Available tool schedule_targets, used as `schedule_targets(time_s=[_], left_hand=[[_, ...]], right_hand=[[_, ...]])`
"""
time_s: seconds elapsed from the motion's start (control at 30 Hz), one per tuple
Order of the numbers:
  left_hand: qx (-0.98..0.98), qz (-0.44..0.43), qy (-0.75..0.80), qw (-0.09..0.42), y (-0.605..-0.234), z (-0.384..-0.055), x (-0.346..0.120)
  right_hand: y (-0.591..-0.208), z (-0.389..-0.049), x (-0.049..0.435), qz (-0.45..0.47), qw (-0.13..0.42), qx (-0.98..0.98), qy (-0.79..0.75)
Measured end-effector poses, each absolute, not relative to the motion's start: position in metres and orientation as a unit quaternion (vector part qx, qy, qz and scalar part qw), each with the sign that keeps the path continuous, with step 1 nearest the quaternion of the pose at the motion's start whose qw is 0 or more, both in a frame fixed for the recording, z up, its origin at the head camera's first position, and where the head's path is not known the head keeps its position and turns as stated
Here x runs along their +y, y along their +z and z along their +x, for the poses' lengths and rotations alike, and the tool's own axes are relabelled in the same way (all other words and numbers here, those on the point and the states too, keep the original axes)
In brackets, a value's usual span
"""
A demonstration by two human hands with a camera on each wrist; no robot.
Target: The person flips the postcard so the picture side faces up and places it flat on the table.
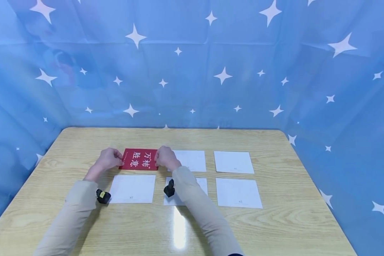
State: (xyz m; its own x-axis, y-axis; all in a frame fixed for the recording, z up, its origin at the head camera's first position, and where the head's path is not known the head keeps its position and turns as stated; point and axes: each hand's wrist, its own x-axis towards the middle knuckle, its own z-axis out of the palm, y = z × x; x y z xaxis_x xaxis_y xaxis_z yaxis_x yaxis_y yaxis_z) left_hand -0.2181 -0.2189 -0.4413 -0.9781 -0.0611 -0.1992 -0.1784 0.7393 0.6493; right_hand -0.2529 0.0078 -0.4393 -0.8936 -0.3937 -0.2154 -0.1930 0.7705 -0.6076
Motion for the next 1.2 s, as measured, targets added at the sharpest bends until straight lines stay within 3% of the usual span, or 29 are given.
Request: schedule_targets(time_s=[0.2,0.5,1.2], left_hand=[[0.924,-0.064,0.372,0.067,-0.444,-0.215,-0.217],[0.910,-0.004,0.415,0.013,-0.430,-0.219,-0.198],[0.888,0.049,0.454,0.052,-0.424,-0.242,-0.120]], right_hand=[[-0.442,-0.250,0.027,-0.159,0.169,0.893,-0.385],[-0.434,-0.256,0.063,-0.147,0.124,0.891,-0.412],[-0.431,-0.254,0.117,-0.106,0.069,0.889,-0.440]])
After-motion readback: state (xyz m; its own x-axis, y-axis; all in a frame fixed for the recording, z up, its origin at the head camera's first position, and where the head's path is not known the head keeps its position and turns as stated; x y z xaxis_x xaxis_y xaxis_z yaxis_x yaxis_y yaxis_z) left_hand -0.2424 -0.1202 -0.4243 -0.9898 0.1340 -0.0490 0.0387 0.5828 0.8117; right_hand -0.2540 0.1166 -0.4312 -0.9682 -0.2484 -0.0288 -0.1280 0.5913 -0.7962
